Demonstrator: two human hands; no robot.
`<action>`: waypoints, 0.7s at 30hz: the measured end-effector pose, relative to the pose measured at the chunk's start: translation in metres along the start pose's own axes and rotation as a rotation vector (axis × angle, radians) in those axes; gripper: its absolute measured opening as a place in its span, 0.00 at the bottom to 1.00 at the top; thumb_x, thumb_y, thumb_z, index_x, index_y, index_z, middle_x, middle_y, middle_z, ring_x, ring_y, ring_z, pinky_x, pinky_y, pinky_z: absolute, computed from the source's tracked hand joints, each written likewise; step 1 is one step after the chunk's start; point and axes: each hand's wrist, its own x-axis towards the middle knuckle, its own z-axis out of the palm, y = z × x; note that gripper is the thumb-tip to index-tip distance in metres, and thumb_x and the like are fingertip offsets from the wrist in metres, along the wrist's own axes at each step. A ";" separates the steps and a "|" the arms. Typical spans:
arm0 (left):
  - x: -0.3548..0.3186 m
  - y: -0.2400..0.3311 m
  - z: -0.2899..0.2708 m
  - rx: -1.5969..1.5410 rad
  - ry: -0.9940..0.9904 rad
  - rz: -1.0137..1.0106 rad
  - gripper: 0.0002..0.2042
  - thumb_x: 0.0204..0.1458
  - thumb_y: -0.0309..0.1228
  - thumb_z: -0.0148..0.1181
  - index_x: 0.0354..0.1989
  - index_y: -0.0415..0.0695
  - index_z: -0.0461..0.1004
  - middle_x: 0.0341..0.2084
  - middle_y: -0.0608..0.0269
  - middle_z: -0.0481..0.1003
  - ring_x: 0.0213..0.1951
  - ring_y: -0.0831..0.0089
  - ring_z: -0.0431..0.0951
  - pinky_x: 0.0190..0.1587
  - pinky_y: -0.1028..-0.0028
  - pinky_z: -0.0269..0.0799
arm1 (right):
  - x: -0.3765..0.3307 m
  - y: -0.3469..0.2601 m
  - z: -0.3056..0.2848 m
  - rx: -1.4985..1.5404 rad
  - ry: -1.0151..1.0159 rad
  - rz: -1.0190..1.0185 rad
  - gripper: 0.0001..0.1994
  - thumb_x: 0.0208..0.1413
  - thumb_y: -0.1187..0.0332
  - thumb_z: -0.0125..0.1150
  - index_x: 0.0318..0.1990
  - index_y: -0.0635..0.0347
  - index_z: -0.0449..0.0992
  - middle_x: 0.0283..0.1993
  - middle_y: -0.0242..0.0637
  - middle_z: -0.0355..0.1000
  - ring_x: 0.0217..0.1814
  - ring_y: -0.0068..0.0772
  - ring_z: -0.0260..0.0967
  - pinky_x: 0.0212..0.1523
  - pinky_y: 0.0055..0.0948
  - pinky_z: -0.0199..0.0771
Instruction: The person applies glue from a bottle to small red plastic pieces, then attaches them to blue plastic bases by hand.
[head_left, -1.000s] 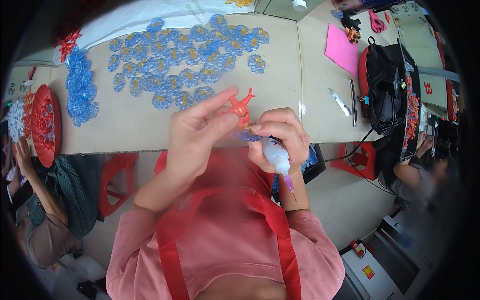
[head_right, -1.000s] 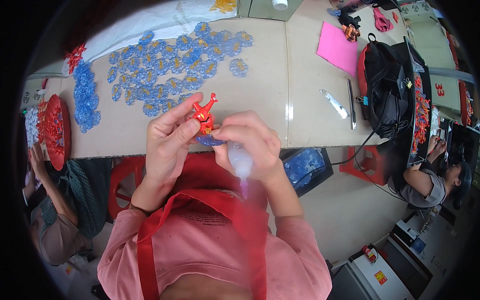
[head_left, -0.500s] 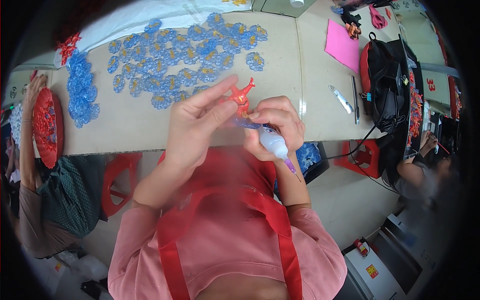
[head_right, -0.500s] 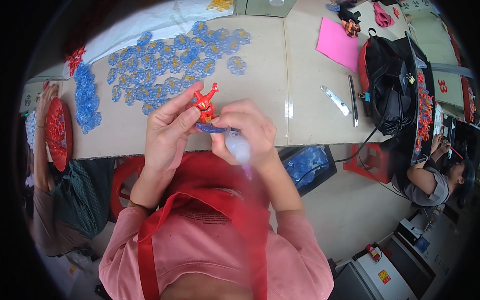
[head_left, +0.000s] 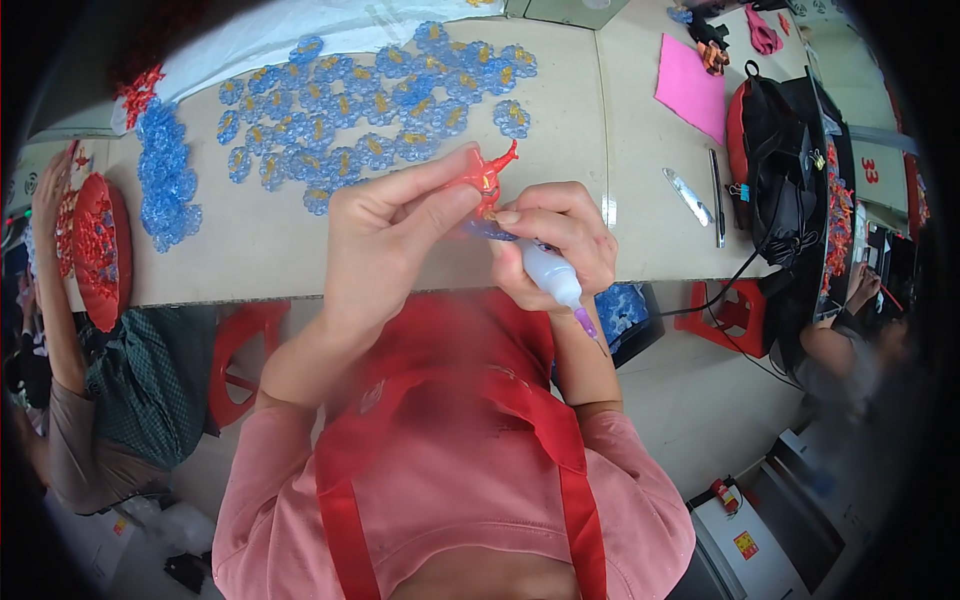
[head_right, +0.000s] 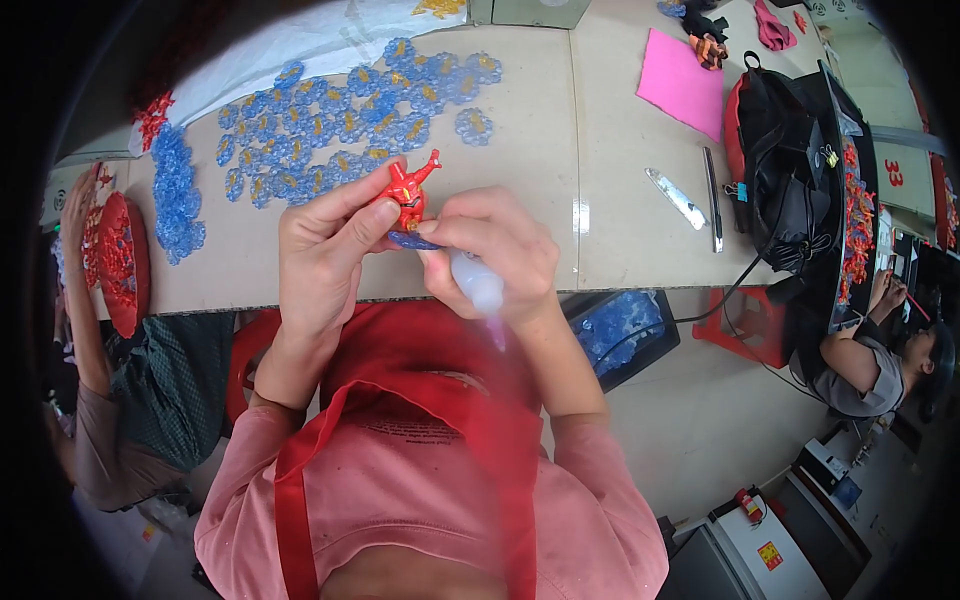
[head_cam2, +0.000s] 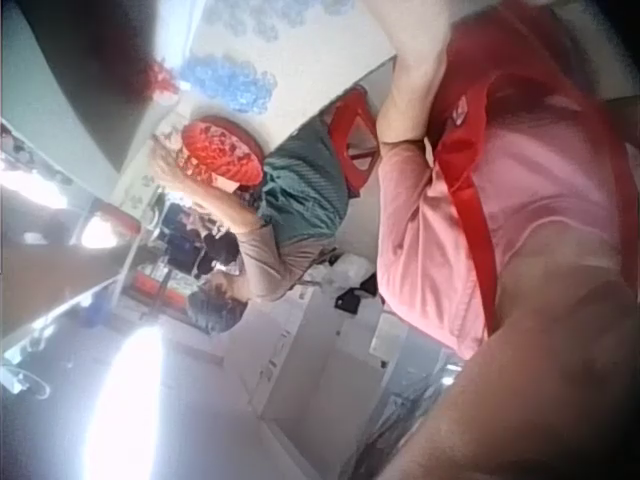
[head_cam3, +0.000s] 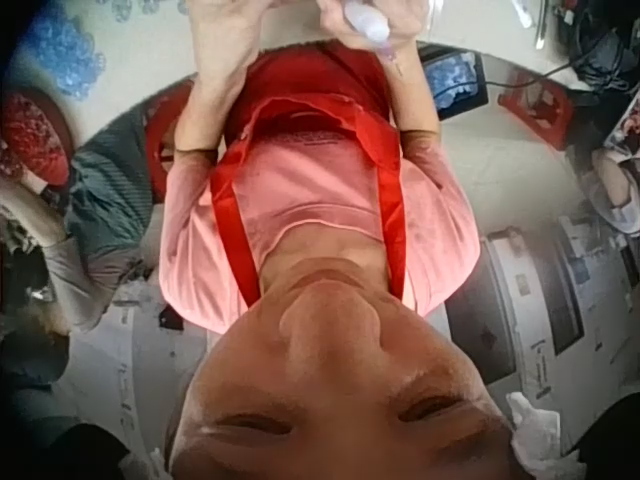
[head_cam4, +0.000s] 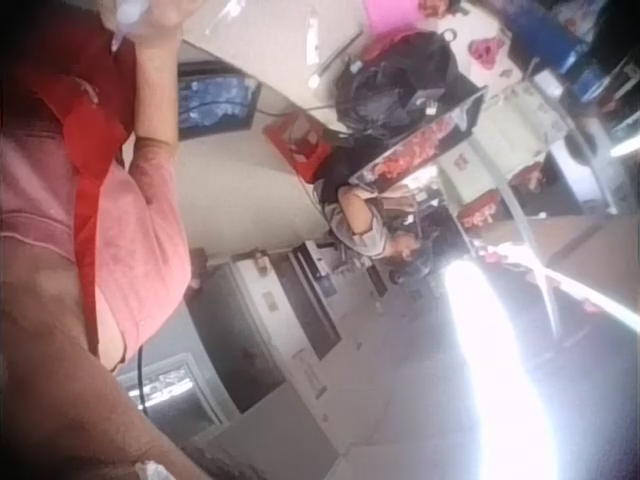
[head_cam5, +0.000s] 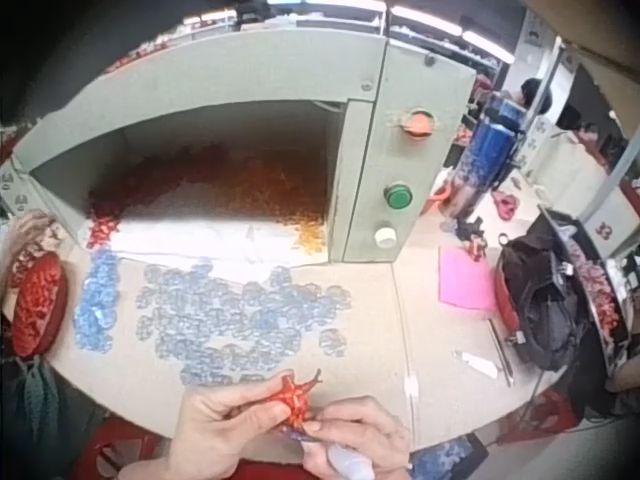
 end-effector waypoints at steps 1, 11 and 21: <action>-0.001 -0.001 0.000 0.024 0.022 0.041 0.12 0.48 0.21 0.56 0.43 0.35 0.72 0.32 0.60 0.75 0.33 0.81 0.73 0.34 0.82 0.71 | 0.001 -0.001 0.000 0.002 0.001 0.000 0.10 0.30 0.81 0.61 0.27 0.63 0.74 0.25 0.39 0.68 0.24 0.31 0.67 0.21 0.23 0.67; -0.008 -0.009 -0.004 0.157 0.029 0.133 0.14 0.51 0.19 0.50 0.47 0.35 0.68 0.42 0.52 0.71 0.39 0.73 0.74 0.35 0.82 0.71 | 0.002 -0.003 -0.001 -0.003 -0.092 0.024 0.11 0.31 0.81 0.61 0.28 0.62 0.74 0.26 0.38 0.67 0.24 0.29 0.67 0.21 0.22 0.68; -0.011 -0.012 -0.011 -0.055 0.010 0.063 0.14 0.52 0.20 0.48 0.48 0.33 0.66 0.41 0.48 0.72 0.40 0.70 0.75 0.36 0.79 0.73 | 0.000 -0.004 0.003 -0.054 -0.076 -0.013 0.12 0.29 0.79 0.62 0.27 0.59 0.73 0.27 0.35 0.67 0.23 0.28 0.68 0.19 0.22 0.69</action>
